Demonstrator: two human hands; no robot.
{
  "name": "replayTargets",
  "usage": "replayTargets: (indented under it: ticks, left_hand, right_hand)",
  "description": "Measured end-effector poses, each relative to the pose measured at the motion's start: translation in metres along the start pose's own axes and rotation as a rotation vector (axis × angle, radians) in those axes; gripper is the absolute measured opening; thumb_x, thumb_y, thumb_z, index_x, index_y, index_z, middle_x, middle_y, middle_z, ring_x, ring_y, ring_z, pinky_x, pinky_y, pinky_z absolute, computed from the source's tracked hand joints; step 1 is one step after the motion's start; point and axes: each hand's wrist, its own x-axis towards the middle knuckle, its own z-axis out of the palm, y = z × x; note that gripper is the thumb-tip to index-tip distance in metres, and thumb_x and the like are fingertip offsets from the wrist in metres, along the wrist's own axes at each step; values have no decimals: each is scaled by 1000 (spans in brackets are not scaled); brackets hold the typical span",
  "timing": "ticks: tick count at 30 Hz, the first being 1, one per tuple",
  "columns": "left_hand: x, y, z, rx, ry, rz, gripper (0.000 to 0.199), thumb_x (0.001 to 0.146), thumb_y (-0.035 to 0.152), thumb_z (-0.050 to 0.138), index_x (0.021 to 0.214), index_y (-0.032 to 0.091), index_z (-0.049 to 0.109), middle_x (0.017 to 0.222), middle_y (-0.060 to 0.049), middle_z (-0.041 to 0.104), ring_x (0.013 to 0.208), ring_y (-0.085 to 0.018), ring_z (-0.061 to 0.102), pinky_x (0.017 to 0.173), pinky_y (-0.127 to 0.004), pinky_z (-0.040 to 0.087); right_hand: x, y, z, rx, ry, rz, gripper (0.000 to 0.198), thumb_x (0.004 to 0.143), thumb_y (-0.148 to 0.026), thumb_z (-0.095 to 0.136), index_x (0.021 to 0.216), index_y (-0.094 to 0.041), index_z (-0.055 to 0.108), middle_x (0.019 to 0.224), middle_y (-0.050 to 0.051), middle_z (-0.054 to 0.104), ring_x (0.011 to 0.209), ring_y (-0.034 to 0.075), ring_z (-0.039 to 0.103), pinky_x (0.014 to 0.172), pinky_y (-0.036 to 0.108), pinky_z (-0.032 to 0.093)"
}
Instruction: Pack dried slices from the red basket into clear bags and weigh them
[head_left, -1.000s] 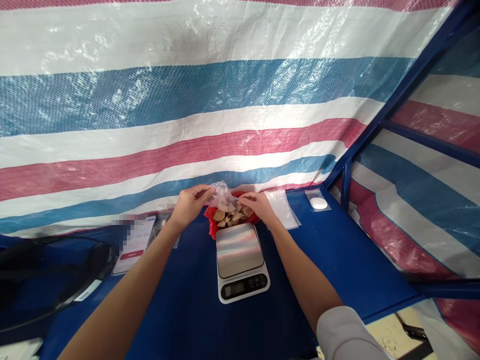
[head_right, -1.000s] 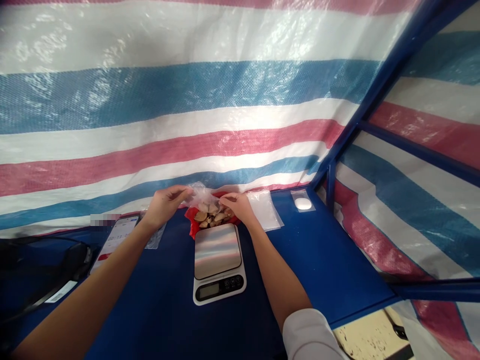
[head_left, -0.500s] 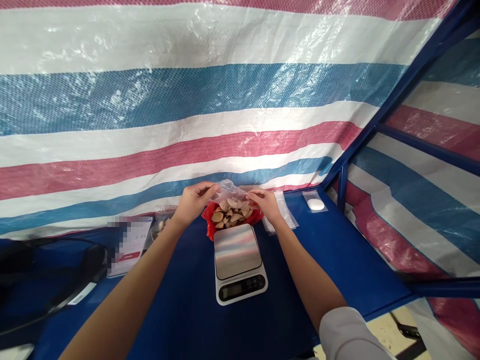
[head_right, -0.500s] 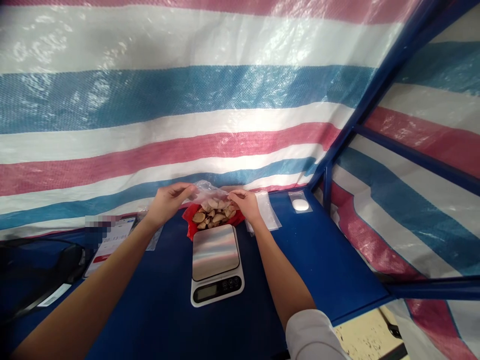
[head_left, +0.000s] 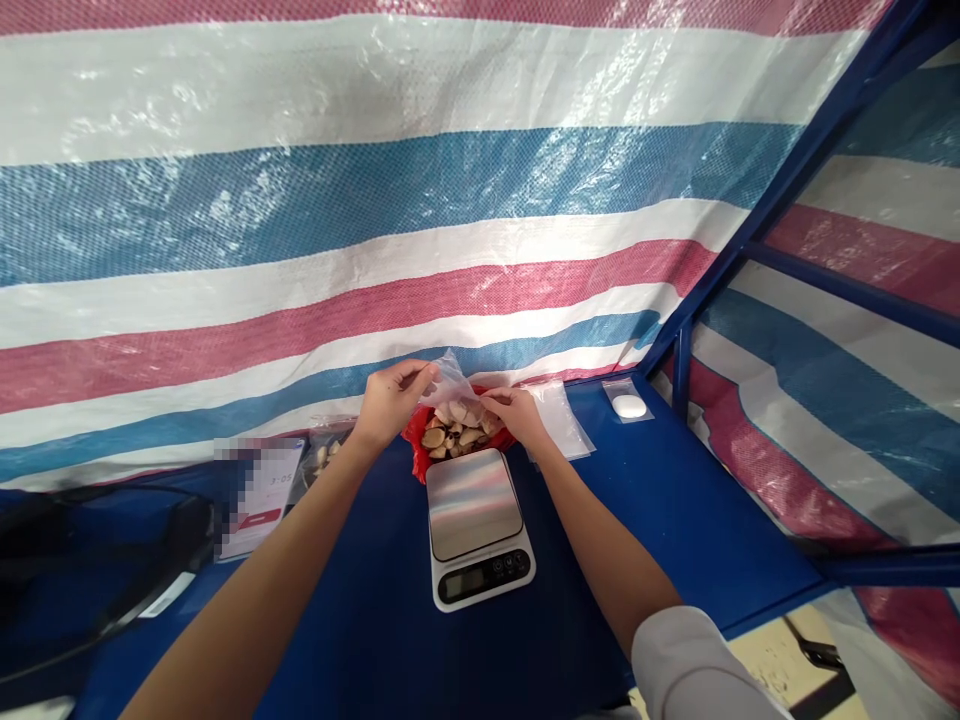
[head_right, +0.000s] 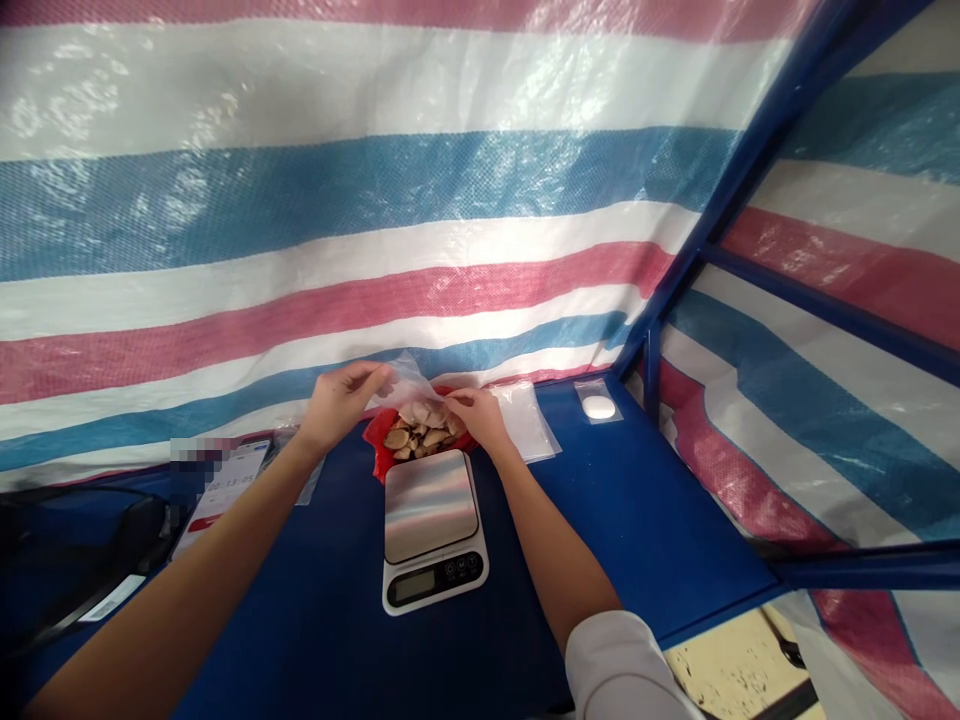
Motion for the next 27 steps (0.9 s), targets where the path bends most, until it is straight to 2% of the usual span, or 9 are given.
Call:
replayTargets:
  ticks: [3,9,13,19,27]
  left_hand:
    - [6,6,3,15,-22,26,38,87,55,62,82,19,73,74,-4,75,69,-20,69,70,-29,54]
    - [7,3,2,7,13,12,37,88,54,62,80,19,73,74,-5,75,69,-19,68,70,-30,55]
    - [2,-6,-1,-14,-10,-23,44,84,62,67,85,19,74,79,-6,77,72,-21,70,72,-31,56]
    - [-6,-11,-7,-6,-37,-54,52,78,70,70,85,19,76,84,-8,78,78,-24,72,73,-32,56]
    - [-9,-7,-18,-30,29,-44,48,79,67,71,84,20,76,79,-6,77,75,-22,71,73,-31,57]
  right_hand:
    - [0,0,-1,65,-25,7,29,77,-47,72,90,-21,78,73,2,75,70,20,72,64,30,59]
    - [0,-2,-9,112,71,-4,35,76,-51,73,91,-19,78,76,3,76,68,19,71,61,30,59]
    - [1,-1,-8,114,27,20,33,78,-49,72,92,-20,79,74,3,76,66,20,70,61,31,60]
    - [4,1,-12,-51,-15,-30,18,80,-39,72,86,-25,80,77,2,78,75,22,73,70,32,61]
    - [3,-14,-13,-40,-64,-69,24,81,-42,69,91,-23,81,81,3,78,77,23,73,65,31,60]
